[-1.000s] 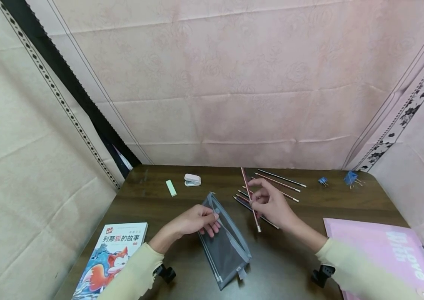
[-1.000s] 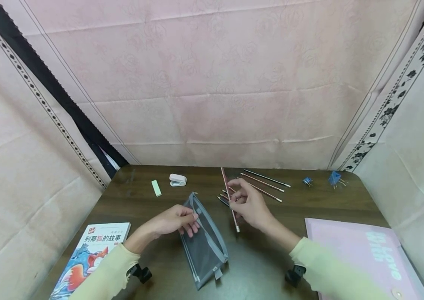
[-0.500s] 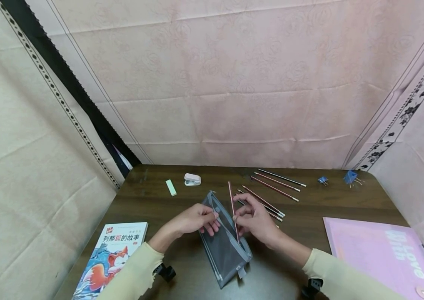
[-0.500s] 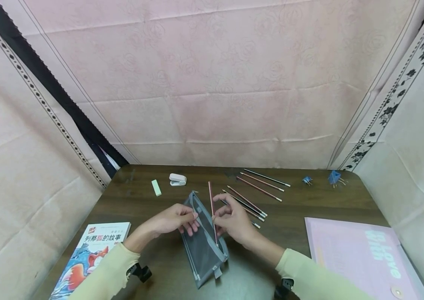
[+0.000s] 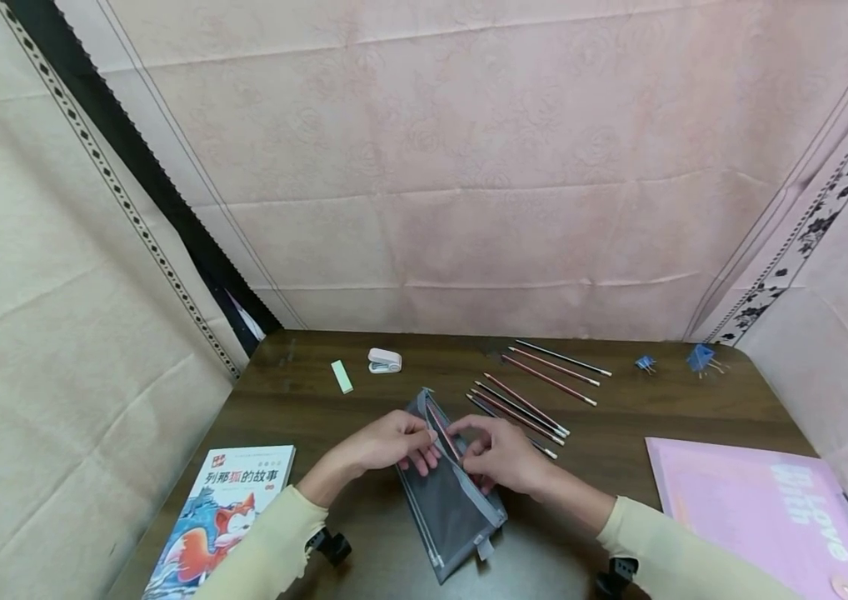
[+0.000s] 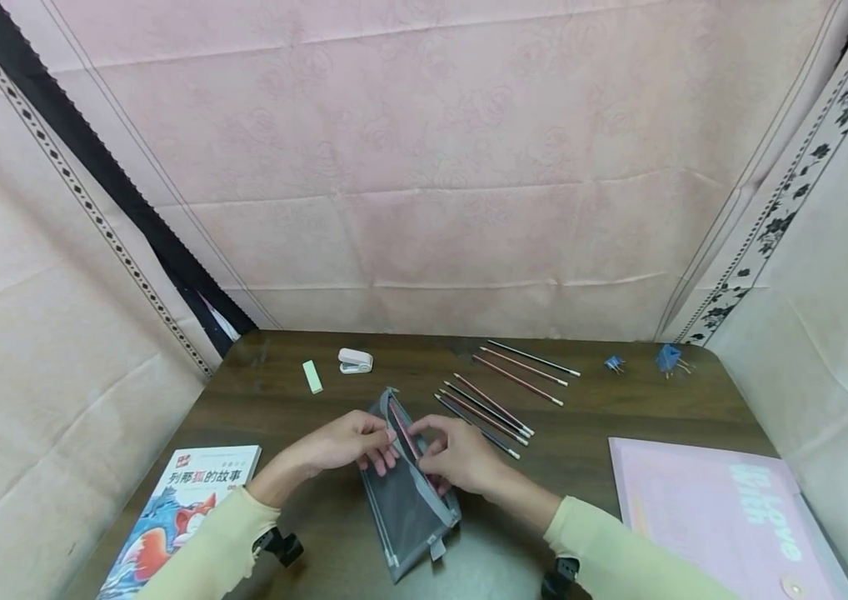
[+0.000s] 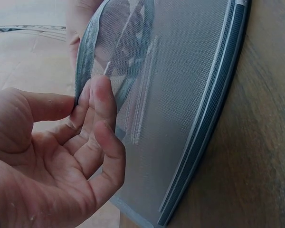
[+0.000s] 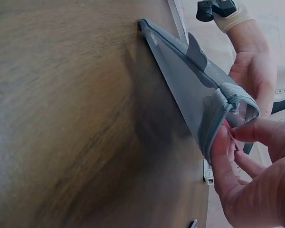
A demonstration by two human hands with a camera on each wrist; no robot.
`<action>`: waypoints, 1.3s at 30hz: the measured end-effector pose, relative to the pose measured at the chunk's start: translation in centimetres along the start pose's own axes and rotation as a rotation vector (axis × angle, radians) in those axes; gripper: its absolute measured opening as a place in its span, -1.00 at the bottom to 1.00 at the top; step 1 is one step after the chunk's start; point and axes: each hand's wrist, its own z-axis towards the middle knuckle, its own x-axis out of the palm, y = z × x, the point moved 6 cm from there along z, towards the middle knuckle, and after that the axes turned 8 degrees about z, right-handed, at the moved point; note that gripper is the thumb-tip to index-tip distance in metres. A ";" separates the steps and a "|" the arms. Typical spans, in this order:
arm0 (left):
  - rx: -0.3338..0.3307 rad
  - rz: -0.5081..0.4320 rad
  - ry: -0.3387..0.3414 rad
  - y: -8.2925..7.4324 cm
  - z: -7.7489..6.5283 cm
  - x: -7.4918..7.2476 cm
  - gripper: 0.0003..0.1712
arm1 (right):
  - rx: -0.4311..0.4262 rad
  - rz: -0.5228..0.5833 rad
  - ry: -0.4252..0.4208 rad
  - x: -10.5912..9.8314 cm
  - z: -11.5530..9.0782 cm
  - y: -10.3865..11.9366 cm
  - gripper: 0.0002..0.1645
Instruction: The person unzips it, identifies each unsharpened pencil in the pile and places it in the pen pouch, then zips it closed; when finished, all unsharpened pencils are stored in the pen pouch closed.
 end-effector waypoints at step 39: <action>-0.018 0.006 0.002 0.3 0.1 0.1 -0.65 | -0.284 -0.396 -0.440 -17.3 5.1 -2.0 -0.56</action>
